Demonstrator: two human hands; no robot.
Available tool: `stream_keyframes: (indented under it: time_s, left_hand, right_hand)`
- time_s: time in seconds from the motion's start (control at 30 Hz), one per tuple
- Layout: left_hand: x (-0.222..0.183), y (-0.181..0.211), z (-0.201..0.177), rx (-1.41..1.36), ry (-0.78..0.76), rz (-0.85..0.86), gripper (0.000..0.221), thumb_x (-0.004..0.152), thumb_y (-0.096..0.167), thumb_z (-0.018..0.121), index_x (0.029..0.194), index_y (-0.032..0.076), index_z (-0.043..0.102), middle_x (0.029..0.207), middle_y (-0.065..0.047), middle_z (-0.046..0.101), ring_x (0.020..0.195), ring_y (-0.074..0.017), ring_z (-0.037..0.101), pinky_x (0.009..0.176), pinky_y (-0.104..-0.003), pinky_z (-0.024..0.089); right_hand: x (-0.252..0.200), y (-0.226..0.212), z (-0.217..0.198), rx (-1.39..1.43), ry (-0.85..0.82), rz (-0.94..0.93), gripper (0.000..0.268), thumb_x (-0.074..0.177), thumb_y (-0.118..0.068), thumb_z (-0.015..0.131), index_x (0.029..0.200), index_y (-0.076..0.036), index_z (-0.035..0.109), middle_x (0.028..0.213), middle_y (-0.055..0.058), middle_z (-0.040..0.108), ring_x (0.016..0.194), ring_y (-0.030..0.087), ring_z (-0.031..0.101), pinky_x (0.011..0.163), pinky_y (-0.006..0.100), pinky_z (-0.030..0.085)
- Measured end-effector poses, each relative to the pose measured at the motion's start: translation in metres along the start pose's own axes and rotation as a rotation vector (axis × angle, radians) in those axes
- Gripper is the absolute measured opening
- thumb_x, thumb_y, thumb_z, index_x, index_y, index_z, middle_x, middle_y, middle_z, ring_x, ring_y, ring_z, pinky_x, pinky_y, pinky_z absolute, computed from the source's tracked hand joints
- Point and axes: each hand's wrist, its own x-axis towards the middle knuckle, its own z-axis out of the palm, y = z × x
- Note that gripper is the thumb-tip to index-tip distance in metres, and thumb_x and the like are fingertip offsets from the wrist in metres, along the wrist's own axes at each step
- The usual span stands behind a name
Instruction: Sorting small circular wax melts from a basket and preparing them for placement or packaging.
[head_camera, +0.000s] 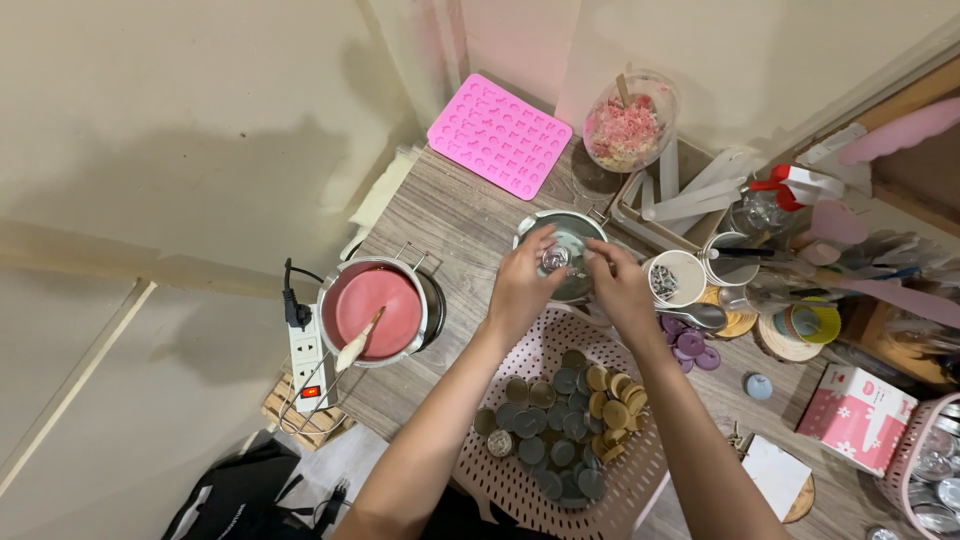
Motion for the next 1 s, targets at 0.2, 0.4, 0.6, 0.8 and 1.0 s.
stream_keyframes:
  time_s: [0.2,0.4,0.6,0.8,1.0]
  left_hand:
    - [-0.006,0.017,-0.002,0.157,0.069,0.116,0.063,0.086,0.002,0.075,0.143,-0.004,0.049,0.127,-0.025,0.068,0.121,-0.0389,0.065,0.103,-0.043,0.050]
    - [-0.007,0.012,0.002,0.185,0.082,0.172,0.068,0.084,0.002,0.075,0.145,-0.004,0.046,0.126,-0.025,0.068,0.120,-0.0390,0.065,0.104,-0.042,0.051]
    - [-0.005,0.012,0.006,0.208,0.071,0.174,0.069,0.083,0.002,0.076,0.146,-0.003,0.046,0.125,-0.024,0.068,0.120,-0.0386,0.065,0.102,-0.042,0.052]
    - [-0.004,0.009,0.010,0.195,0.080,0.196,0.070,0.083,0.001,0.077,0.145,-0.004,0.046,0.124,-0.025,0.069,0.117,-0.0385,0.067,0.100,-0.042,0.054]
    - [-0.006,0.005,0.014,0.204,0.094,0.223,0.070,0.082,-0.001,0.078,0.145,-0.003,0.047,0.122,-0.025,0.069,0.116,-0.0397,0.067,0.097,-0.043,0.055]
  right_hand:
    - [0.005,0.018,0.005,0.426,-0.217,0.177,0.037,0.099,-0.025,0.060,0.123,0.001,0.072,0.090,0.007,0.073,0.077,0.013,0.068,0.072,0.027,0.054]
    - [0.005,0.035,0.011,0.481,-0.182,0.135,0.035,0.096,-0.019,0.064,0.124,0.001,0.070,0.094,0.004,0.073,0.080,0.012,0.066,0.074,0.026,0.054]
    - [0.003,0.040,0.012,0.512,-0.136,0.135,0.033,0.098,-0.018,0.065,0.123,0.001,0.072,0.092,0.004,0.071,0.079,0.010,0.063,0.075,0.025,0.053]
    - [0.002,0.037,0.013,0.565,-0.132,0.122,0.032,0.097,-0.016,0.064,0.121,0.003,0.072,0.091,0.004,0.072,0.078,0.010,0.065,0.073,0.025,0.052]
    - [0.005,0.041,0.018,0.567,-0.051,0.158,0.030,0.094,-0.015,0.065,0.119,0.001,0.071,0.090,0.004,0.072,0.077,0.011,0.066,0.069,0.025,0.052]
